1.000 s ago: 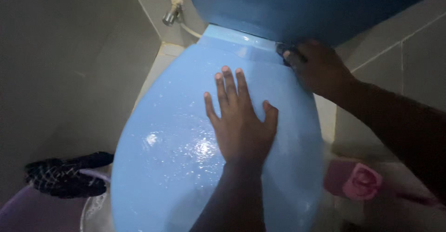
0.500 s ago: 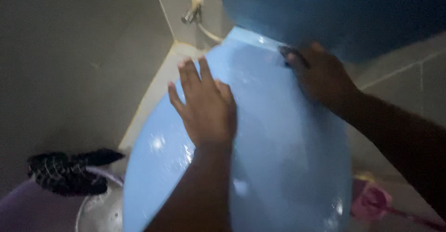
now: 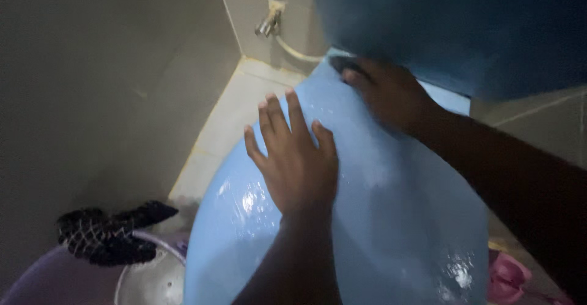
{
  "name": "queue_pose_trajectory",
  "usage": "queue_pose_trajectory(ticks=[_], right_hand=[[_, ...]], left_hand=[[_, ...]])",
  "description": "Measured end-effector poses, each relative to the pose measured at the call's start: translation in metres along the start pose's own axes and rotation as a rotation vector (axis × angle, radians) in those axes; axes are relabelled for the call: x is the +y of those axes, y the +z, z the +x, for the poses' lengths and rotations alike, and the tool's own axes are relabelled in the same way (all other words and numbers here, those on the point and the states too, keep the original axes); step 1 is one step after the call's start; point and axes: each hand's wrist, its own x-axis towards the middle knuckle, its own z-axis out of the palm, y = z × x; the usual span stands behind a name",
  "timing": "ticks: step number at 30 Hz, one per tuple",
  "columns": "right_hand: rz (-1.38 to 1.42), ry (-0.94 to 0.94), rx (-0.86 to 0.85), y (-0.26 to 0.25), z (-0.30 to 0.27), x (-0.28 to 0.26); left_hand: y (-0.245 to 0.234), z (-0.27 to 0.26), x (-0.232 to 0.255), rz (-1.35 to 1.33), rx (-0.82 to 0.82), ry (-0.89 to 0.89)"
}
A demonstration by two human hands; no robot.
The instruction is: The person scrubs the inside of a blue toilet bowl with a dark sponge, then closes the lid and wipes the exterior surfaces of the seat and tank. The person repeatedly dips the sponge into a purple bucket of soapy water to clean the toilet components.
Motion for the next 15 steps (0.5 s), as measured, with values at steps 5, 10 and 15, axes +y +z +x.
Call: queue_pose_trajectory(ticks=[5, 10, 15], right_hand=[[0.032, -0.044, 0.028, -0.002, -0.006, 0.003], [0.073, -0.349, 0.123, 0.031, 0.050, -0.025], [0.038, -0.116, 0.021, 0.014, 0.025, -0.020]], left_hand=[[0.002, 0.000, -0.001, -0.008, 0.059, 0.003], [0.003, 0.000, 0.001, -0.044, 0.031, 0.001], [0.002, 0.001, 0.002, -0.062, 0.048, -0.008]])
